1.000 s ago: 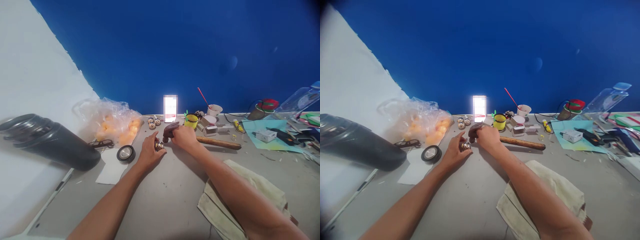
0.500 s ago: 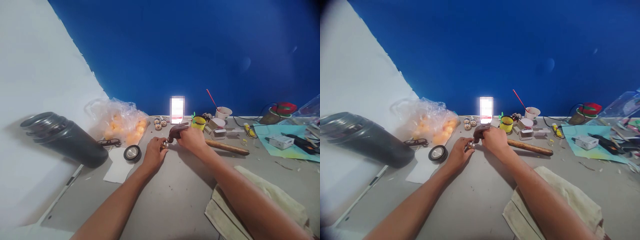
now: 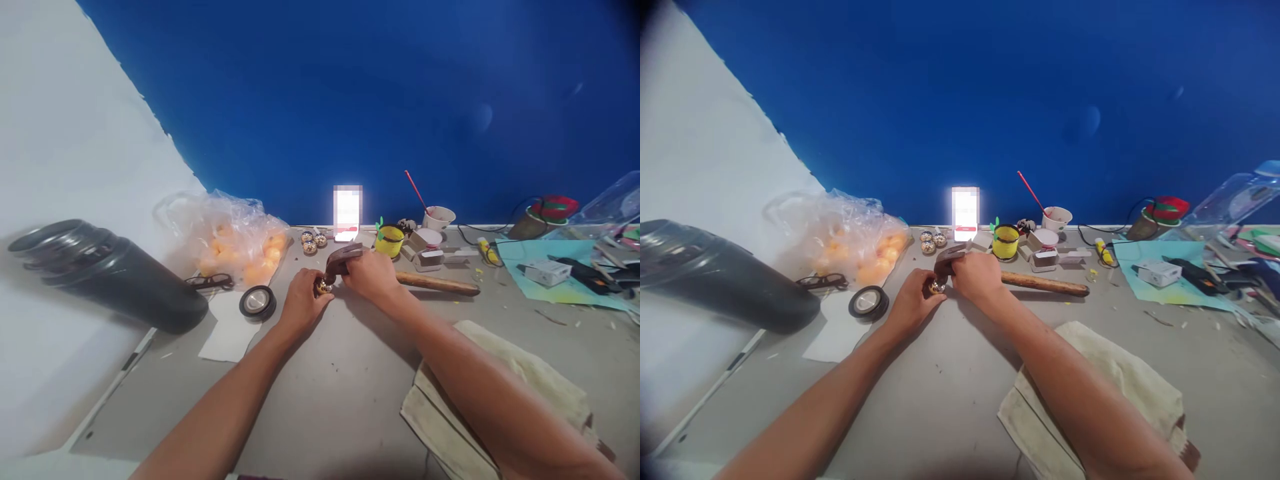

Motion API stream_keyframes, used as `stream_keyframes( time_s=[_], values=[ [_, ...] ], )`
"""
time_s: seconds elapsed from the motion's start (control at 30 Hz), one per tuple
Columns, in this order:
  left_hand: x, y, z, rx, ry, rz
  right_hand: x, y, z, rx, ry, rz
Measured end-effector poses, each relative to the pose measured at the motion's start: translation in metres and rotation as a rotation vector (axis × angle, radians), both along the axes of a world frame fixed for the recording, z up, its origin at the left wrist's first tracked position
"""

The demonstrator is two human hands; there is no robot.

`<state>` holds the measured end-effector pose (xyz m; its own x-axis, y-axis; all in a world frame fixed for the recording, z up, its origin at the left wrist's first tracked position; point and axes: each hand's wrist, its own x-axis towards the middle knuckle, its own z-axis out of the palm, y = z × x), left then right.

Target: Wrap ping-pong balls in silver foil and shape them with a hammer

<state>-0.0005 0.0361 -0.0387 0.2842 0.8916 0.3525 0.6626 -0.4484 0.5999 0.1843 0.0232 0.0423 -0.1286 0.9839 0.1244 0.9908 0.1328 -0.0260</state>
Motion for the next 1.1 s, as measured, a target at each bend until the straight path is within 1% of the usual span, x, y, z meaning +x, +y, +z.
stream_keyframes(
  time_s=[0.17,0.33,0.5,0.63,0.8,0.93,1.1],
  values=[
    [0.0030,-0.0013,0.0022,-0.023,0.025,0.028,-0.0009,-0.0018,0.0041,0.001,-0.016,-0.032],
    [0.0037,-0.0009,0.0033,-0.041,0.049,0.061,-0.0067,-0.0057,0.0060,-0.020,-0.038,0.041],
    [0.0011,0.0014,0.0021,-0.007,0.048,0.044,-0.0094,-0.0074,0.0054,0.023,-0.010,0.034],
    [0.0002,0.0021,0.0001,-0.003,0.058,0.036,-0.0070,-0.0054,0.0055,-0.028,-0.023,0.035],
    [0.0006,0.0020,-0.0008,0.035,0.078,0.043,-0.0039,-0.0041,0.0058,-0.006,-0.014,-0.009],
    [0.0001,0.0018,-0.0004,0.035,0.092,0.048,-0.0041,-0.0035,0.0044,-0.041,-0.027,0.026],
    [-0.0006,0.0022,-0.0024,0.057,0.077,0.027,-0.0026,-0.0029,0.0051,0.019,-0.013,-0.014]
  ],
)
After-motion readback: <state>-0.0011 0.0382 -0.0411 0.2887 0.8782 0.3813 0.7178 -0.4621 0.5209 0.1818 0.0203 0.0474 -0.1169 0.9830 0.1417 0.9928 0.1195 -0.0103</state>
